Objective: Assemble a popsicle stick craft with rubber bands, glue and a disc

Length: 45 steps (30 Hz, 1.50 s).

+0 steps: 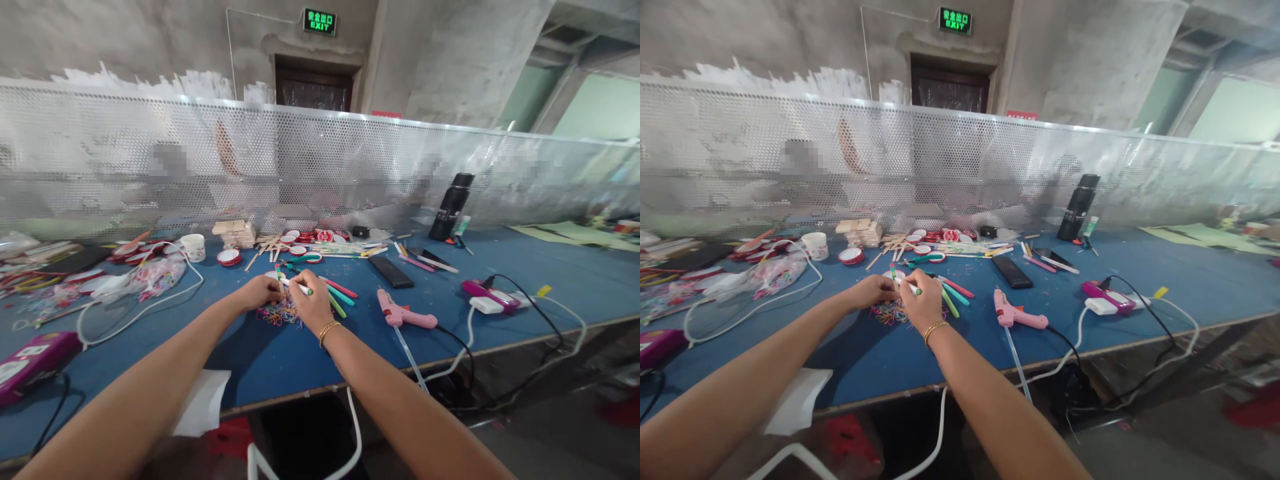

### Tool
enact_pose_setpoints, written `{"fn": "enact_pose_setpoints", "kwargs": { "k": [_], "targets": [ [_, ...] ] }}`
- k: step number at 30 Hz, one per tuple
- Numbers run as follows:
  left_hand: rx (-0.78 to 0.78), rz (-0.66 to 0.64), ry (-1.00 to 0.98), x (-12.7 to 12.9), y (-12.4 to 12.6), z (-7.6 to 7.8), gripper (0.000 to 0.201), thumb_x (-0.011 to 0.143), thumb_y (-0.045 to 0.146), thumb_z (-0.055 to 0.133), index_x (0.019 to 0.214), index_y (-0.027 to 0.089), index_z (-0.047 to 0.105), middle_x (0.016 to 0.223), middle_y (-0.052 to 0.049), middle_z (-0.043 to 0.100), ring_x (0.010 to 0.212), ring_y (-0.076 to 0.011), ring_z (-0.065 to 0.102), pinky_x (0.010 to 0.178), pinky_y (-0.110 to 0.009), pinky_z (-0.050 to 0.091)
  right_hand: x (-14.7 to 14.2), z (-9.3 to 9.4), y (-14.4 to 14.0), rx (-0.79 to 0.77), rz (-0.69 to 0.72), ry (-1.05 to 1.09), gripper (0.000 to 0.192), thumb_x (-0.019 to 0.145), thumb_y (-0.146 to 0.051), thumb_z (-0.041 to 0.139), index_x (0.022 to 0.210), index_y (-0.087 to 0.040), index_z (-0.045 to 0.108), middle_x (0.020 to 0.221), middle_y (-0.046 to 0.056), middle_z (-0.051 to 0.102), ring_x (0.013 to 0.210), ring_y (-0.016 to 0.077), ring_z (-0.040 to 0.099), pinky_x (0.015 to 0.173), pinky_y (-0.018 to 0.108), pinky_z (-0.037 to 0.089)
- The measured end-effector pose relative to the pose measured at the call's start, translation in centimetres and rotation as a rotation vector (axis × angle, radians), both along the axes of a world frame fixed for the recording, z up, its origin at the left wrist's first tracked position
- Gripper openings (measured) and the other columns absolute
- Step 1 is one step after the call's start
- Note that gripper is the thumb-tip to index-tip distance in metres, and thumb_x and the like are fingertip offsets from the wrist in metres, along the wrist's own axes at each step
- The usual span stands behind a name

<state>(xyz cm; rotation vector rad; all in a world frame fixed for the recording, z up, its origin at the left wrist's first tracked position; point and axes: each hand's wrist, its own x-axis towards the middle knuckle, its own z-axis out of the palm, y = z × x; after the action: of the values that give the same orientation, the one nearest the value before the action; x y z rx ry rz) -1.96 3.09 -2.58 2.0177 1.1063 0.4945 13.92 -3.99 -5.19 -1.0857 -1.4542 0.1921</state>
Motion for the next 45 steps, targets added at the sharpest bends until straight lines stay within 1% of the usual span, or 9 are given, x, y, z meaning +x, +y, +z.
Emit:
{"fn": "enact_pose_setpoints", "kwargs": {
  "k": [4, 9, 20, 29, 31, 35, 38, 41, 45],
  "targets": [
    [0.004, 0.004, 0.008, -0.1, 0.1, -0.1, 0.027, 0.061, 0.043, 0.073, 0.062, 0.017, 0.067, 0.049, 0.003, 0.056, 0.050, -0.0108, 0.046, 0.049, -0.023, 0.031, 0.1, 0.0, 0.0, -0.015, -0.025, 0.028, 0.015, 0.084, -0.027, 0.053, 0.070, -0.022, 0.057, 0.069, -0.002, 0.063, 0.070, 0.0164, 0.057, 0.072, 0.028, 0.042],
    [-0.004, -0.005, -0.012, -0.1, 0.3, -0.3, 0.027, 0.062, 0.043, 0.073, 0.064, 0.017, 0.068, 0.050, 0.003, 0.056, 0.051, -0.0110, 0.046, 0.050, -0.023, 0.031, 0.0, -0.2, 0.1, 0.000, 0.024, 0.017, 0.016, 0.085, -0.027, 0.053, 0.070, -0.022, 0.056, 0.069, -0.002, 0.062, 0.070, 0.0159, 0.057, 0.072, 0.027, 0.042],
    [0.014, -0.014, -0.005, -0.1, 0.5, -0.5, 0.027, 0.062, 0.044, 0.073, 0.063, 0.017, 0.068, 0.050, 0.003, 0.057, 0.050, -0.0106, 0.044, 0.051, -0.023, 0.031, 0.0, -0.2, 0.1, -0.001, -0.014, 0.000, 0.015, 0.083, -0.025, 0.054, 0.069, -0.022, 0.056, 0.068, -0.002, 0.062, 0.069, 0.0157, 0.056, 0.070, 0.027, 0.041],
    [0.015, -0.016, 0.017, 0.1, -0.1, 0.1, 0.026, 0.063, 0.042, 0.072, 0.064, 0.017, 0.068, 0.052, 0.003, 0.056, 0.050, -0.0100, 0.043, 0.051, -0.023, 0.029, 0.1, -0.1, 0.0, -0.011, -0.014, 0.014, 0.015, 0.084, -0.027, 0.054, 0.071, -0.021, 0.059, 0.070, -0.002, 0.063, 0.070, 0.0150, 0.057, 0.075, 0.027, 0.043],
    [-0.006, -0.008, 0.011, 0.2, -0.4, 0.4, 0.028, 0.065, 0.044, 0.072, 0.066, 0.016, 0.068, 0.052, 0.003, 0.055, 0.049, -0.0096, 0.042, 0.050, -0.023, 0.029, 0.3, 0.0, 0.1, -0.016, -0.018, 0.075, 0.016, 0.085, -0.029, 0.052, 0.076, -0.021, 0.063, 0.075, -0.001, 0.066, 0.074, 0.0154, 0.059, 0.077, 0.027, 0.044],
    [-0.009, 0.002, -0.052, 0.1, -1.1, 1.4, 0.034, 0.071, 0.049, 0.068, 0.074, 0.016, 0.072, 0.057, 0.000, 0.059, 0.053, -0.0102, 0.045, 0.051, -0.023, 0.030, 1.0, 0.2, 0.2, 0.001, 0.017, 0.257, 0.024, 0.088, -0.036, 0.050, 0.093, -0.021, 0.068, 0.096, 0.003, 0.071, 0.090, 0.0176, 0.063, 0.085, 0.030, 0.047],
    [0.029, 0.061, -0.132, -0.1, -1.4, 2.4, 0.038, 0.070, 0.052, 0.068, 0.080, 0.016, 0.075, 0.069, -0.003, 0.067, 0.060, -0.0117, 0.051, 0.052, -0.022, 0.033, 1.6, 0.9, 0.3, -0.020, 0.038, 0.397, 0.027, 0.087, -0.038, 0.051, 0.095, -0.019, 0.070, 0.099, 0.005, 0.071, 0.092, 0.0188, 0.064, 0.084, 0.031, 0.050],
    [0.060, 0.105, -0.187, -0.3, -1.6, 3.1, 0.038, 0.071, 0.051, 0.069, 0.083, 0.016, 0.076, 0.078, -0.005, 0.071, 0.066, -0.0128, 0.054, 0.053, -0.022, 0.034, 2.5, 2.4, 0.3, -0.041, 0.076, 0.482, 0.032, 0.087, -0.037, 0.047, 0.099, -0.018, 0.070, 0.098, 0.006, 0.072, 0.090, 0.0189, 0.065, 0.080, 0.031, 0.051],
    [0.076, 0.091, -0.228, -0.4, -1.6, 3.4, 0.034, 0.072, 0.047, 0.069, 0.083, 0.015, 0.076, 0.079, -0.006, 0.071, 0.067, -0.0131, 0.054, 0.054, -0.022, 0.036, 5.5, 4.6, -0.6, -0.070, 0.011, 0.348, 0.035, 0.088, -0.035, 0.046, 0.112, -0.019, 0.067, 0.100, 0.006, 0.073, 0.081, 0.0164, 0.066, 0.076, 0.031, 0.051]
  ]
}}
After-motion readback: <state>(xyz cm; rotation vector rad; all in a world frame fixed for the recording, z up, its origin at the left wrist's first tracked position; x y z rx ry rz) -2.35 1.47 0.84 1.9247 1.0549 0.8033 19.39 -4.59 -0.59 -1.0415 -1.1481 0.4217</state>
